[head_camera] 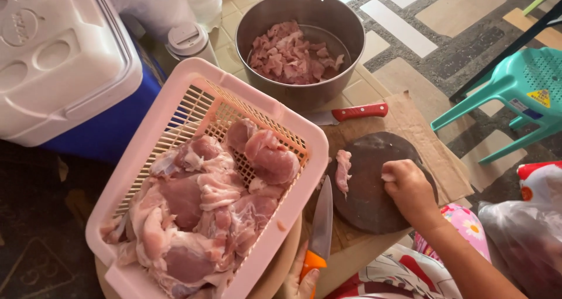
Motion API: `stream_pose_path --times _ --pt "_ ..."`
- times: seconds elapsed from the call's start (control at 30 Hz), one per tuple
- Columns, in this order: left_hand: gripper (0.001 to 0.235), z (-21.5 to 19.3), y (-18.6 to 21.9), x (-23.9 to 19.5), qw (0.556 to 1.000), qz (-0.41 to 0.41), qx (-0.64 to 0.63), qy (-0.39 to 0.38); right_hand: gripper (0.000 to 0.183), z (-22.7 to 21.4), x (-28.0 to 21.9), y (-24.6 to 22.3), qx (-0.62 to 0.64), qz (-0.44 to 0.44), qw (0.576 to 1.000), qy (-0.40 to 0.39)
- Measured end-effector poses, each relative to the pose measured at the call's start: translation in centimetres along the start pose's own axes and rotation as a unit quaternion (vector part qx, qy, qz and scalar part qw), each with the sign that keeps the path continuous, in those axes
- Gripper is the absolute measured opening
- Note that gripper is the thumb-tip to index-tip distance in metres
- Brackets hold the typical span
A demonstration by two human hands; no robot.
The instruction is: Cutting raw meat into smaller pieces on a cutting board using a knife
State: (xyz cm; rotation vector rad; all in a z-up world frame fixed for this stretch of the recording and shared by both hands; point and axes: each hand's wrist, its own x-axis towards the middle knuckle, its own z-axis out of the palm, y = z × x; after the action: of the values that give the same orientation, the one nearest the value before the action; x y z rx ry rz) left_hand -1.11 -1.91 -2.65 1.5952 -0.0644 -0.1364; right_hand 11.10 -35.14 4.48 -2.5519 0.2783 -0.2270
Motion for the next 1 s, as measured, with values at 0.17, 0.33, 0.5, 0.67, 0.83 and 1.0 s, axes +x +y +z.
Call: stream_pose_path --times 0.17,0.33,0.5,0.67,0.83,1.0 --pt "0.062 0.5 -1.9 0.2 0.993 -0.097 -0.057 0.026 0.011 -10.5 4.7 -13.9 0.282 0.141 0.947 0.057" --pt "0.062 -1.3 1.4 1.6 0.994 0.02 0.109 -0.024 0.026 -12.2 18.4 -20.4 0.272 -0.276 0.869 0.309" --pt "0.064 -2.6 3.6 1.0 0.945 0.066 0.314 -0.07 0.084 -10.7 21.8 -24.8 -0.076 -0.122 0.989 -0.046" --pt "0.066 -3.0 6.3 1.2 0.934 0.051 0.34 -0.097 0.039 -3.9 14.9 -14.6 -0.189 -0.258 0.926 -0.201" --pt "0.064 -2.0 8.1 0.9 0.964 -0.144 0.191 -0.119 0.03 0.3 7.7 -4.9 -0.021 -0.439 0.881 -0.175" --pt "0.064 -1.4 7.8 0.7 0.962 -0.175 0.168 -0.121 0.017 -3.3 1.0 -2.7 -0.032 -0.097 0.985 -0.138"
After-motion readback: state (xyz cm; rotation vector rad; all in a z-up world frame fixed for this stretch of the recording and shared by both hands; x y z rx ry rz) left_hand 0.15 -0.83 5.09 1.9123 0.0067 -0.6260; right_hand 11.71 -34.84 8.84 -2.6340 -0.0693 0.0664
